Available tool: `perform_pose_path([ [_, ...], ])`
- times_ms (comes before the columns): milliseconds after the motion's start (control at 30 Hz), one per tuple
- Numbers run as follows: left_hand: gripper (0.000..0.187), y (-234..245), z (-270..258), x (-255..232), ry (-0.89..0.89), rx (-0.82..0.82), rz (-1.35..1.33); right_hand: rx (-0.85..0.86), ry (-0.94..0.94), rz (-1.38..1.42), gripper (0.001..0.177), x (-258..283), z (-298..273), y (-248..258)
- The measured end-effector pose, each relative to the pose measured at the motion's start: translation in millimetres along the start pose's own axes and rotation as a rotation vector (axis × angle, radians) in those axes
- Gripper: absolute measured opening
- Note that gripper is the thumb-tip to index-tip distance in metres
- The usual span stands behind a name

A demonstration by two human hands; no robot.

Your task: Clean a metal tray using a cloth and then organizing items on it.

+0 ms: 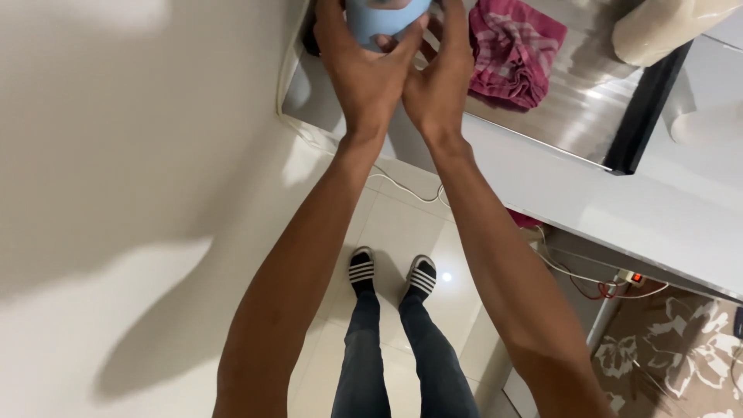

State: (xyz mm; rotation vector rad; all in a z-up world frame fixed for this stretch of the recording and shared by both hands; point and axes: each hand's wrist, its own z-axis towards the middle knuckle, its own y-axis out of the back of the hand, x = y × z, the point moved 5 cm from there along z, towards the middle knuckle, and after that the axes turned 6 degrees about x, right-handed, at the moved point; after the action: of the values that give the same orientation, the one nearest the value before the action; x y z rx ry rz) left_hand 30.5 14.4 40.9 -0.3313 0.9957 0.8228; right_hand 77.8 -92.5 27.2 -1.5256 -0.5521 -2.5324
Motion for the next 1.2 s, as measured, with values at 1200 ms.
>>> perform_pose_path([
  [1200, 0.078, -238, -116, -92, 0.060, 0.379, -0.309, -0.316, -0.123, -0.137, 0.070, -28, -77, 271],
])
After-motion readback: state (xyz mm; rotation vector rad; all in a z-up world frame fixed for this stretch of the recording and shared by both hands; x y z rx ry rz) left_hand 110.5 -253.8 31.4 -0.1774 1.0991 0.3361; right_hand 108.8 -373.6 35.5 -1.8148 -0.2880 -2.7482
